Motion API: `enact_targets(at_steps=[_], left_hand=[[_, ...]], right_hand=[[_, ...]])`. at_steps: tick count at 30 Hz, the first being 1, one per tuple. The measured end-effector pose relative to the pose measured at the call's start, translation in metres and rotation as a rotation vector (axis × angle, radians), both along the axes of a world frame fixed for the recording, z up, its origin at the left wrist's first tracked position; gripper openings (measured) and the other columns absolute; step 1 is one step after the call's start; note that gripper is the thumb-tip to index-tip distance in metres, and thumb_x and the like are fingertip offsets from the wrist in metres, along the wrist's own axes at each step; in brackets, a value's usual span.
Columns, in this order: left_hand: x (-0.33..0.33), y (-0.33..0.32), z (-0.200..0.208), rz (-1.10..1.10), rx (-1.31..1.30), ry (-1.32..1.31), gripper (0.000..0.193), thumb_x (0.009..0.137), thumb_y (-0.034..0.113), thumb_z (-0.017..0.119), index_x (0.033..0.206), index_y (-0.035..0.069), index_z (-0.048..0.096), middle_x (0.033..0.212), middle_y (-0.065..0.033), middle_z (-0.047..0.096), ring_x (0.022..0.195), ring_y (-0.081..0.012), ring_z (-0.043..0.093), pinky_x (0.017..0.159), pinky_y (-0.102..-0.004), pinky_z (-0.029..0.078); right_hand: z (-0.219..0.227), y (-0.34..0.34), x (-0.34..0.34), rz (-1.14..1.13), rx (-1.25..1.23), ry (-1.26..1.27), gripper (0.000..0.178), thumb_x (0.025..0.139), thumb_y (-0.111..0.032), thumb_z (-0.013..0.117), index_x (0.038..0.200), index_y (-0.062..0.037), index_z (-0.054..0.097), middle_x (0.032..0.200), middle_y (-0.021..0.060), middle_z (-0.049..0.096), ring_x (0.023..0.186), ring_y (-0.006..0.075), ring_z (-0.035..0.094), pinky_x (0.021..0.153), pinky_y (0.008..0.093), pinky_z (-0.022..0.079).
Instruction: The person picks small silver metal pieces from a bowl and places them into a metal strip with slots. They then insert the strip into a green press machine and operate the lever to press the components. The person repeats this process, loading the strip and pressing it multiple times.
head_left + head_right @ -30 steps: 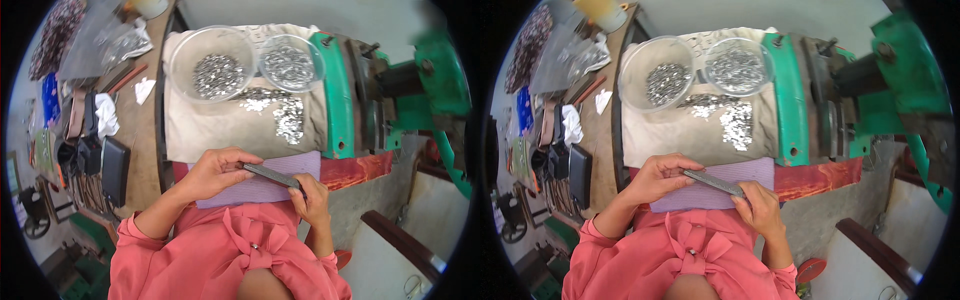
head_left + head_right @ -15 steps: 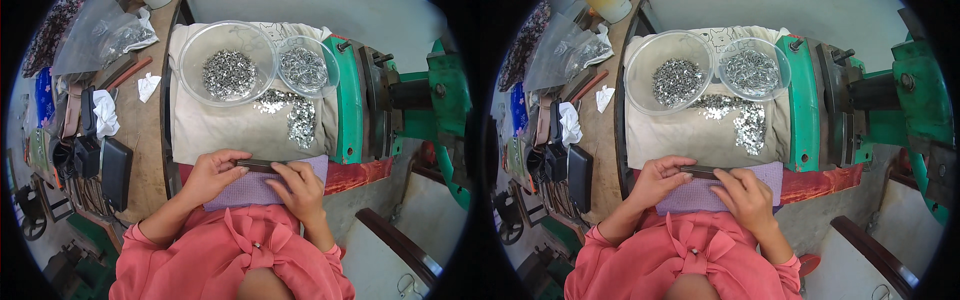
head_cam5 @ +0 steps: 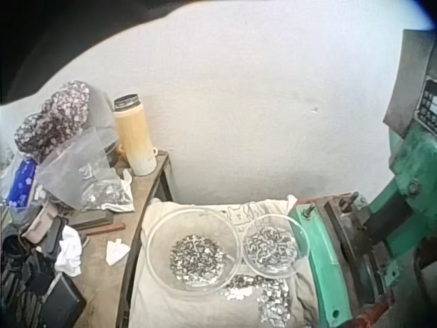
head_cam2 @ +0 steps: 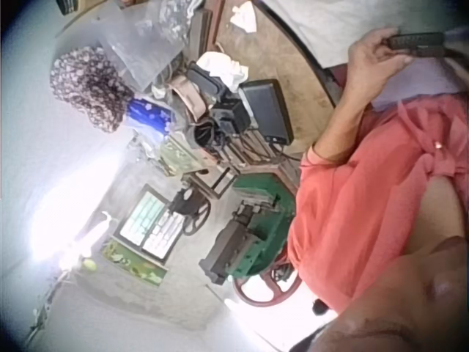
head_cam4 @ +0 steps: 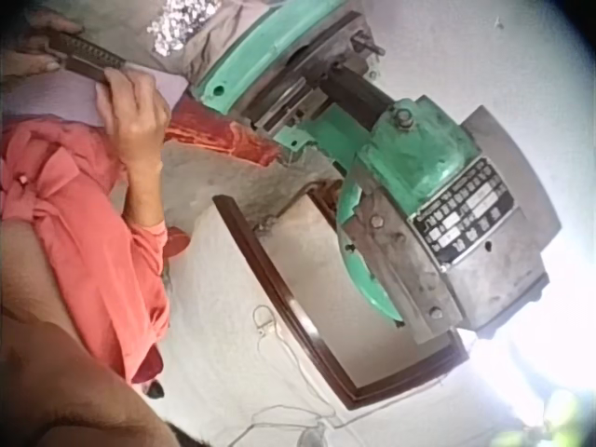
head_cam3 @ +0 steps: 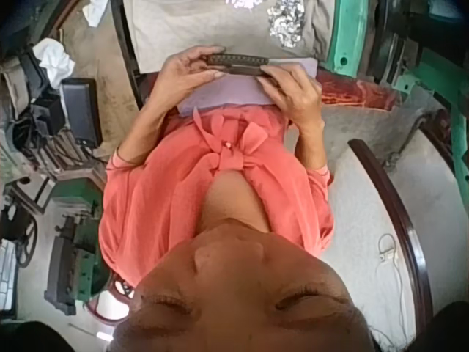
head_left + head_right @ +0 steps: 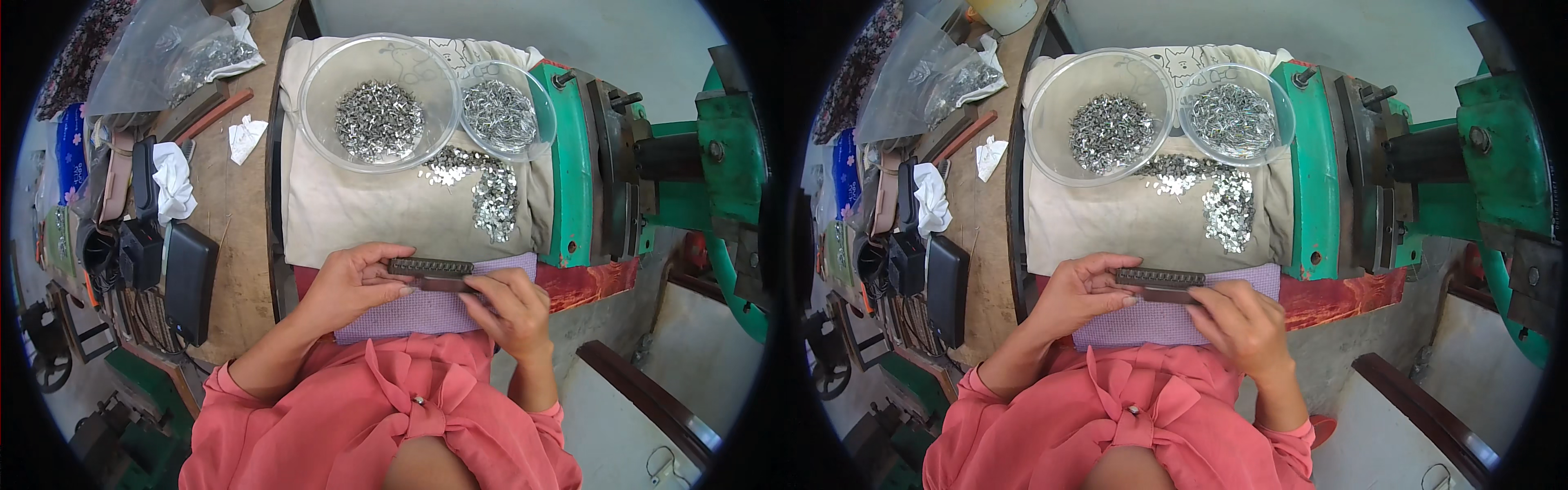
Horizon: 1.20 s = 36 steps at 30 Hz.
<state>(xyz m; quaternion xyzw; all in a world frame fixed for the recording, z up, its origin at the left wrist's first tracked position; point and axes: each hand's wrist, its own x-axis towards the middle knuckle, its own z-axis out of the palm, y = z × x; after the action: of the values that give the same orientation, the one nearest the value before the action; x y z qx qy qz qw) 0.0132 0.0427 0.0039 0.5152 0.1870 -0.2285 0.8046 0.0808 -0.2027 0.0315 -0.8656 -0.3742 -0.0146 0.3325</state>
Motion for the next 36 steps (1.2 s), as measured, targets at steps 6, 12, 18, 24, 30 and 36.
enact_targets(at_steps=[6, 12, 18, 24, 30, 36], left_hand=[[0.002, 0.002, 0.002, -0.034, 0.008, 0.035, 0.053, 0.086, -0.007, 0.071, 0.136, -0.003, 0.054, 0.113, -0.0144, 0.070, 0.108, -0.0200, 0.069, 0.086, -0.0250, 0.055], [0.004, 0.002, 0.005, -0.039, 0.044, 0.040, 0.052, 0.087, -0.007, 0.070, 0.136, -0.003, 0.055, 0.112, -0.0137, 0.070, 0.107, -0.0190, 0.069, 0.083, -0.0243, 0.055], [0.005, 0.001, 0.007, -0.055, 0.111, 0.063, 0.048, 0.088, -0.006, 0.069, 0.134, -0.003, 0.056, 0.109, -0.0123, 0.071, 0.102, -0.0159, 0.070, 0.082, -0.0232, 0.055], [-0.005, -0.001, -0.005, -0.002, 0.066, -0.043, 0.038, 0.098, 0.011, 0.065, 0.132, -0.005, 0.059, 0.106, -0.0146, 0.071, 0.092, -0.0171, 0.072, 0.080, -0.0256, 0.057], [-0.006, 0.009, 0.002, -0.127, -0.144, 0.126, 0.043, 0.106, 0.026, 0.051, 0.133, -0.007, 0.057, 0.107, -0.0199, 0.071, 0.085, -0.0206, 0.073, 0.077, -0.0279, 0.059], [0.000, 0.014, 0.018, -0.163, -0.237, 0.181, 0.042, 0.104, 0.021, 0.054, 0.135, -0.007, 0.055, 0.104, -0.0185, 0.070, 0.080, -0.0176, 0.069, 0.071, -0.0275, 0.057]], right_hand=[[-0.002, -0.062, -0.010, -0.198, -0.194, 0.091, 0.027, 0.072, -0.007, 0.083, 0.096, -0.0060, 0.072, 0.087, 0.0053, 0.063, 0.066, 0.0204, 0.065, 0.056, 0.0330, 0.052], [0.007, -0.065, -0.009, -0.262, -0.176, 0.188, 0.025, 0.072, -0.010, 0.084, 0.094, -0.0061, 0.072, 0.087, 0.0056, 0.063, 0.068, 0.0209, 0.063, 0.056, 0.0331, 0.051], [0.006, -0.005, 0.003, -0.026, -0.059, 0.018, 0.035, 0.071, -0.017, 0.083, 0.102, -0.0077, 0.071, 0.095, 0.0053, 0.062, 0.085, 0.0252, 0.062, 0.073, 0.0369, 0.050], [-0.012, 0.028, 0.012, 0.155, -0.075, 0.027, 0.041, 0.071, -0.012, 0.079, 0.110, -0.0080, 0.068, 0.097, 0.0053, 0.060, 0.091, 0.0251, 0.059, 0.079, 0.0382, 0.049], [0.001, 0.027, 0.013, 0.254, -0.037, -0.067, 0.027, 0.077, -0.012, 0.069, 0.104, -0.0087, 0.068, 0.095, 0.0028, 0.060, 0.087, 0.0213, 0.059, 0.076, 0.0347, 0.049], [0.012, 0.026, 0.016, 0.248, 0.011, -0.148, 0.036, 0.076, -0.014, 0.072, 0.112, -0.0114, 0.070, 0.102, 0.0042, 0.061, 0.095, 0.0236, 0.060, 0.087, 0.0381, 0.049]])
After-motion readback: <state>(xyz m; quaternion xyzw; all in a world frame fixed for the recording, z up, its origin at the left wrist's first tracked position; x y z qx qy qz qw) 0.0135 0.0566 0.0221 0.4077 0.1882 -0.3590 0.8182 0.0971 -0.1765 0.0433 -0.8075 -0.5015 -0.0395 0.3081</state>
